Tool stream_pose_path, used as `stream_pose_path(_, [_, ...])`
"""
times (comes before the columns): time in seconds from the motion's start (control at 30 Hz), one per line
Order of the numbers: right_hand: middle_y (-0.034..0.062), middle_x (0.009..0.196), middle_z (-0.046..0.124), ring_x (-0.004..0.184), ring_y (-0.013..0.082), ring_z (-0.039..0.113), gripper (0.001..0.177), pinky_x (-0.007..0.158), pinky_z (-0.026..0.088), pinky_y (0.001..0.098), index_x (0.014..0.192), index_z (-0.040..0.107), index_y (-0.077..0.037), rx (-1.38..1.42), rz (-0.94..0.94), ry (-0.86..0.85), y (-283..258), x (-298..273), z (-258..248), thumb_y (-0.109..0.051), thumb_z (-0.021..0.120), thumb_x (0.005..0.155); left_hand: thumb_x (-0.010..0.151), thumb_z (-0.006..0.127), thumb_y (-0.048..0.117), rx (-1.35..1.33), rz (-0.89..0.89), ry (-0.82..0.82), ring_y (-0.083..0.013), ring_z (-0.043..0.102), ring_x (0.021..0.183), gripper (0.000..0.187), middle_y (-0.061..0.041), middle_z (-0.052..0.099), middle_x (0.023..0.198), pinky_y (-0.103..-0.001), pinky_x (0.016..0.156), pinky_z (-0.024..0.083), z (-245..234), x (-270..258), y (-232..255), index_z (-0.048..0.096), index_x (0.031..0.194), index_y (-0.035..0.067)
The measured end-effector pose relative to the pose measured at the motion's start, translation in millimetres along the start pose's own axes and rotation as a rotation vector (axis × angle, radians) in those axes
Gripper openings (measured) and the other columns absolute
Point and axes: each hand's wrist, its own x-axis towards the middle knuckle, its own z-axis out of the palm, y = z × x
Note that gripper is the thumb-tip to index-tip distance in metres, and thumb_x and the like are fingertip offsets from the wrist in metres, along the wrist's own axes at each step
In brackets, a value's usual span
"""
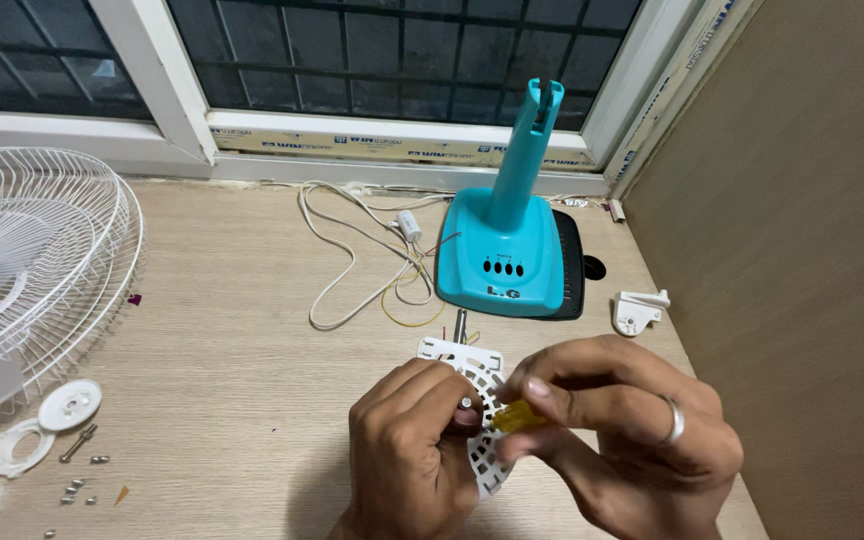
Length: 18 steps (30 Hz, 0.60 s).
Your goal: The person works on a disassembled electric fan motor, using a yellow screwdriver to tighten screws on the motor housing. They repeatedly insert and remove a metal shaft and adjust small components while the fan base and cage remain on the table.
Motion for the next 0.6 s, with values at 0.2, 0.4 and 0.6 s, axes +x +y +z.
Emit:
stream_pose_path(0.2, [0.0164,0.092,0.079,0.085,0.0191,0.083,0.01,0.066,0.067,0.0261,0.086,0.072,0.0,0.157,0.112,-0.001,-2,0,-4,0.009,0.075,0.084,0.056,0.051,0.0,0.015,0.003,-0.014,-0.0301,0.056,0.058,0.011,-0.013,0.053,0.062,-0.042,0.054,0.045,-1,2,-1,0.054,0.067,0.002])
stream_pose_path(0.4, [0.0167,0.09,0.077,0.088,0.0222,0.081,0.015,0.073,0.067,0.03,0.087,0.069,0.004,0.032,0.112,0.074,3,-6,0,0.009,0.081,0.079,0.06,0.049,-0.003,0.023,0.023,-0.023,-0.0319,0.057,0.062,0.011,-0.013,0.054,0.065,-0.044,0.057,0.045,1,4,-1,0.054,0.069,0.001])
stream_pose_path(0.6, [0.0133,0.085,0.072,0.09,0.0204,0.079,0.02,0.082,0.072,0.0328,0.089,0.066,0.003,0.147,0.137,0.152,13,-11,3,0.01,0.084,0.082,0.061,0.049,-0.005,0.04,-0.022,-0.037,-0.0343,0.059,0.063,0.009,-0.014,0.055,0.065,-0.045,0.056,0.045,6,4,4,0.053,0.067,0.0])
